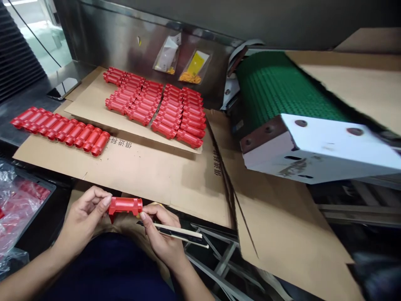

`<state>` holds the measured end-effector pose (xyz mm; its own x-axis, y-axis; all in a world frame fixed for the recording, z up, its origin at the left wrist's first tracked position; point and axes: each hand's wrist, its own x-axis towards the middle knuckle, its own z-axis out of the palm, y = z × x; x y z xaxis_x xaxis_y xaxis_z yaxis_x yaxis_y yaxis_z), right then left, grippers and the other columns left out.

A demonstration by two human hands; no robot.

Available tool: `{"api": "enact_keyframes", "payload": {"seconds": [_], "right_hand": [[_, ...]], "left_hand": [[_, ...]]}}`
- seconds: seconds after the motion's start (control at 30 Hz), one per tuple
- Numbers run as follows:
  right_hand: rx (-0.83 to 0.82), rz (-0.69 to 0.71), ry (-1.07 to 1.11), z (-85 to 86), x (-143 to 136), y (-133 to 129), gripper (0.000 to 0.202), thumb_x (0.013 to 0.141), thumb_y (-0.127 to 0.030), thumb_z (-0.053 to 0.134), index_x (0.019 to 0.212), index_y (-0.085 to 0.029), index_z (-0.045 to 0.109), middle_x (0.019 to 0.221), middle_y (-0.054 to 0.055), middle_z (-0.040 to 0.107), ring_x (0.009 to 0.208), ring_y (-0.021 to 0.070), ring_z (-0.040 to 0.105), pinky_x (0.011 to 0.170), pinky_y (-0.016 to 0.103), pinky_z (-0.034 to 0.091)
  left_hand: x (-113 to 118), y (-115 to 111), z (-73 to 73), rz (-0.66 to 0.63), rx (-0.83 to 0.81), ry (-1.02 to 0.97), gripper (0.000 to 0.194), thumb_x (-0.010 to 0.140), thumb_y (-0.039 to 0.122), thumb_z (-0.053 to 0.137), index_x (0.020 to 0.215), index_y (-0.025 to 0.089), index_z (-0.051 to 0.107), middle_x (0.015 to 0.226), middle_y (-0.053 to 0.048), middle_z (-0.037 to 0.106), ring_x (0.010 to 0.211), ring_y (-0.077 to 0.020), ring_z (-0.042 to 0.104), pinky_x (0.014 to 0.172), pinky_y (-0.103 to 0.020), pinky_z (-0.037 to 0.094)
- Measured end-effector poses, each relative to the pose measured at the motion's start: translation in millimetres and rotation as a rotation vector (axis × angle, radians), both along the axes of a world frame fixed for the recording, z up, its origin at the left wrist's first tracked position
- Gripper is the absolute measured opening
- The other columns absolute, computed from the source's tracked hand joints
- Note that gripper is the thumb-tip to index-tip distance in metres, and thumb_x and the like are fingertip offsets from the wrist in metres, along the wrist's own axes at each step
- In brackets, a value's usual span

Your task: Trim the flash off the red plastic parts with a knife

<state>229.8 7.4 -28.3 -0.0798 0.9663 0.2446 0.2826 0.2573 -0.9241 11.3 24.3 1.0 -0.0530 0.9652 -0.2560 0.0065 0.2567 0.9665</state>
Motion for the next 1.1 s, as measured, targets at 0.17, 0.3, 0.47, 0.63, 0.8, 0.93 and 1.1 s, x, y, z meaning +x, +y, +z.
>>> {"api": "enact_keyframes", "payload": {"seconds": [0.17,0.3,0.47,0.63,0.8,0.93,1.1], "right_hand": [[-0.062,-0.037,0.074,0.0,-7.1,0.0,0.015,0.102,-0.023,0.066,0.088,-0.02,0.071,0.072,-0.001,0.069,0.058,0.0116,0.061,0.057,0.023,0.048],[0.011,-0.04,0.093,1.3,-12.7,-1.0,0.01,0.101,-0.021,0.068,0.091,-0.02,0.072,0.074,0.0,0.071,0.061,0.0128,0.063,0.059,0.024,0.051],[0.208,0.034,-0.029,2.1,-21.8,-2.5,0.011,0.1,-0.016,0.067,0.106,-0.019,0.076,0.092,0.009,0.08,0.078,0.0184,0.075,0.072,0.028,0.058],[-0.206,0.078,0.257,-0.7,-24.1,6.3,0.035,0.107,-0.045,0.062,0.084,-0.02,0.07,0.062,0.001,0.073,0.048,0.0156,0.068,0.051,0.026,0.057],[-0.135,-0.064,0.137,11.3,-2.2,9.0,0.019,0.103,-0.034,0.072,0.089,-0.021,0.074,0.075,0.003,0.081,0.069,0.0181,0.078,0.07,0.029,0.065],[0.261,0.128,-0.043,27.4,6.8,3.5,0.035,0.098,-0.01,0.073,0.131,-0.021,0.073,0.118,0.01,0.083,0.108,0.023,0.081,0.093,0.033,0.068],[0.34,0.29,0.073,27.4,-2.9,5.1,0.044,0.097,-0.006,0.075,0.138,-0.023,0.073,0.13,0.012,0.078,0.108,0.0228,0.081,0.093,0.031,0.07]], "left_hand": [[-10.4,-4.5,-4.2,-0.049,0.317,0.078,0.008,0.089,0.025,0.083,0.096,0.027,0.088,0.111,-0.009,0.076,0.101,-0.0228,0.075,0.082,-0.027,0.065],[-3.2,-5.3,-8.9,0.071,0.123,-0.216,0.044,0.075,0.018,0.096,0.113,0.033,0.082,0.117,-0.004,0.077,0.093,-0.0182,0.078,0.082,-0.026,0.067],[19.3,-2.0,-2.5,0.133,-0.186,-0.503,0.033,0.07,0.032,0.101,0.091,0.017,0.08,0.088,-0.004,0.077,0.07,-0.0137,0.073,0.07,-0.022,0.064],[14.9,0.6,-0.4,0.15,-0.167,-0.505,0.041,0.063,0.023,0.104,0.095,0.016,0.08,0.095,-0.007,0.082,0.085,-0.0181,0.078,0.08,-0.022,0.063],[4.4,4.7,-3.1,0.092,-0.11,-0.576,0.058,0.075,0.025,0.097,0.127,0.022,0.069,0.103,-0.01,0.082,0.088,-0.022,0.079,0.082,-0.03,0.064],[4.3,9.0,0.4,0.069,-0.203,-0.6,0.052,0.088,0.033,0.087,0.134,0.021,0.069,0.113,-0.012,0.079,0.085,-0.0202,0.075,0.078,-0.03,0.063],[3.2,10.5,-1.7,0.055,-0.208,-0.578,0.063,0.087,0.034,0.087,0.145,0.025,0.063,0.107,-0.01,0.079,0.082,-0.0193,0.073,0.071,-0.026,0.061]]}}
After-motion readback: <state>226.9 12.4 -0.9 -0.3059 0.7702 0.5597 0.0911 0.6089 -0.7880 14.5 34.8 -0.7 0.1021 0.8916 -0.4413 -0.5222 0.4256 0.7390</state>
